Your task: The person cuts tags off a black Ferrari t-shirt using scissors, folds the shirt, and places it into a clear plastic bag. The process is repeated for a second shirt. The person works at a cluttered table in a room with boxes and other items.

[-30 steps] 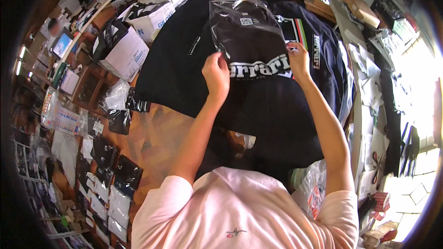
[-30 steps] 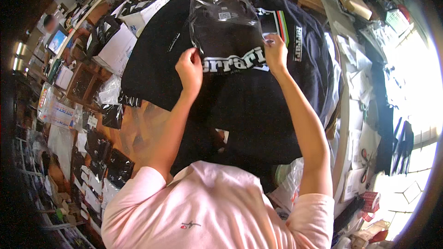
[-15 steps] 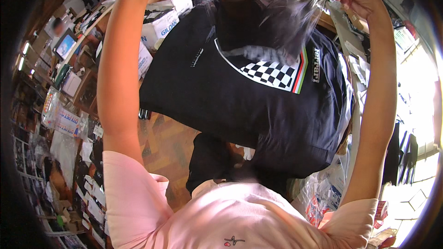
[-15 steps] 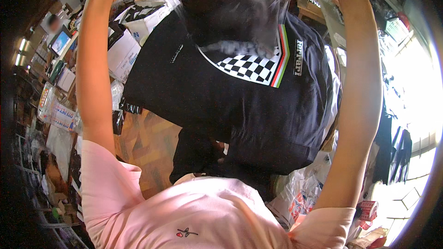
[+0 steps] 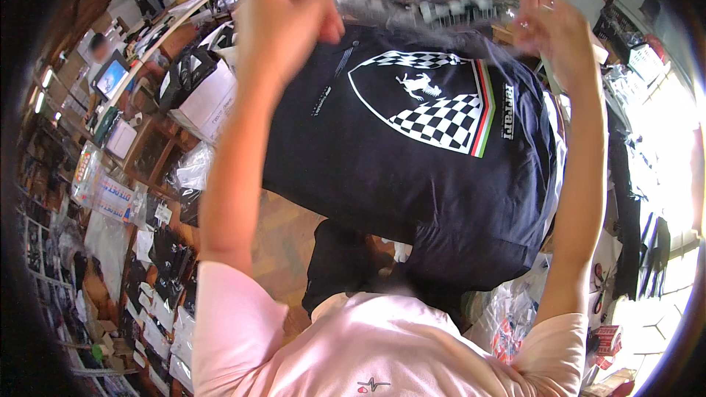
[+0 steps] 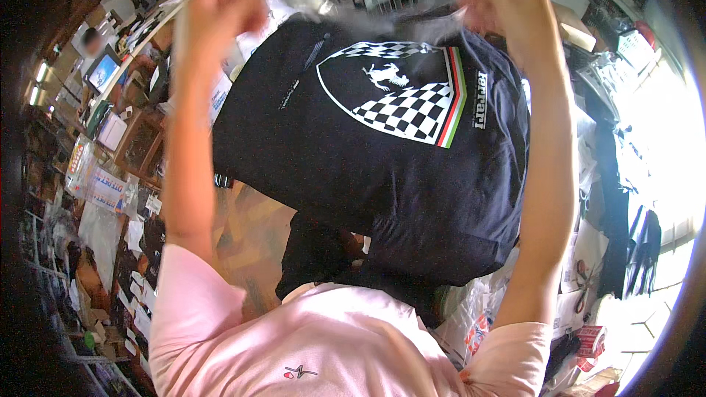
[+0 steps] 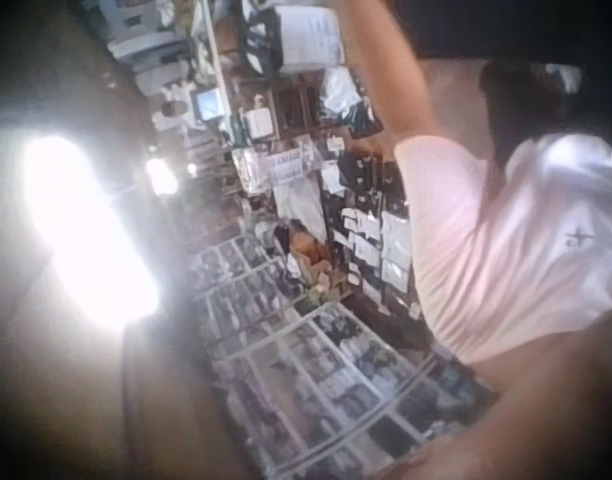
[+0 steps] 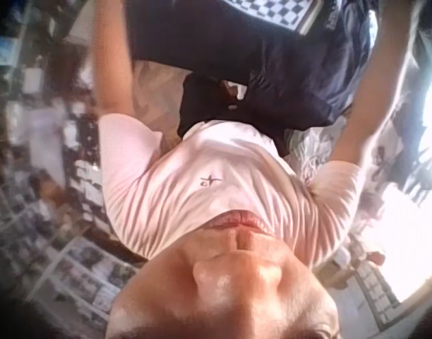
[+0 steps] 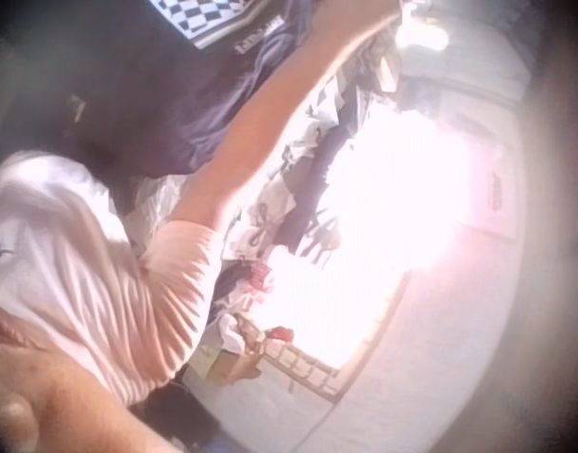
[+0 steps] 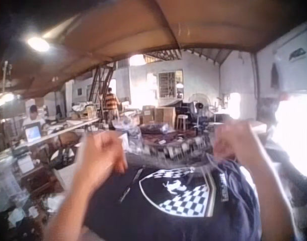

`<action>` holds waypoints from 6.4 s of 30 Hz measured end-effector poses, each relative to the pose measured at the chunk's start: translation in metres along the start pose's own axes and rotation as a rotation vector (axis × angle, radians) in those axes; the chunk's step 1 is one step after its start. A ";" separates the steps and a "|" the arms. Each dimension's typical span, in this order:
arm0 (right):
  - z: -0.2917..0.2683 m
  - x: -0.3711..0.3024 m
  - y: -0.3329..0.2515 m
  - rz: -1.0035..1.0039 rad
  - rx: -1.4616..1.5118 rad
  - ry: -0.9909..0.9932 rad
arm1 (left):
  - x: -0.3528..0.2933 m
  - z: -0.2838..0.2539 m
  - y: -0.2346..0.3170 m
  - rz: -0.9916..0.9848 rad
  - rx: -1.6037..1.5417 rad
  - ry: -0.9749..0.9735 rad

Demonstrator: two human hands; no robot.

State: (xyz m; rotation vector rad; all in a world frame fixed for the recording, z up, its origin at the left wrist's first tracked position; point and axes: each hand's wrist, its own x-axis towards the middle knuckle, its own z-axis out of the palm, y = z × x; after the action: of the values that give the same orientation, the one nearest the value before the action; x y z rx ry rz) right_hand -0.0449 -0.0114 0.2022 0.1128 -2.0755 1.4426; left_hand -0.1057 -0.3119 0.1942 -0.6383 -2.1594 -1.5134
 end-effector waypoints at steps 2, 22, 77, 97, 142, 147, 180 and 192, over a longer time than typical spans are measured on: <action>0.008 -0.054 0.027 0.085 0.044 0.028 | -0.067 0.030 -0.020 -0.129 -0.091 -0.050; 0.077 -0.190 0.103 -0.309 -0.612 -0.437 | -0.168 0.127 -0.070 0.498 0.386 0.091; 0.161 -0.237 0.082 -0.098 -0.355 -0.275 | -0.235 0.055 -0.117 -0.823 -0.572 -0.280; 0.157 -0.242 0.087 -0.201 -0.356 -0.316 | -0.236 0.066 -0.114 -0.730 -0.505 -0.139; 0.169 -0.244 0.100 -0.355 -0.447 -0.297 | -0.244 0.067 -0.125 -0.733 -0.687 -0.102; 0.140 -0.257 0.085 -0.266 -0.365 -0.226 | -0.236 0.066 -0.125 -0.761 -0.642 -0.105; -0.016 -0.206 0.106 -0.132 -0.685 -0.229 | -0.178 0.049 -0.164 0.753 0.460 -0.280; -0.007 -0.166 0.131 -0.458 -0.662 -0.574 | -0.179 0.040 -0.173 0.779 0.388 -0.245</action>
State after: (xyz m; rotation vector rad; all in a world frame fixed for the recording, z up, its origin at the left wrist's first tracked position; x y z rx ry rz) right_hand 0.0421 0.0047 0.0093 0.7438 -2.6384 0.4297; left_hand -0.0667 -0.3483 -0.0526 -1.3595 -1.9206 -0.6156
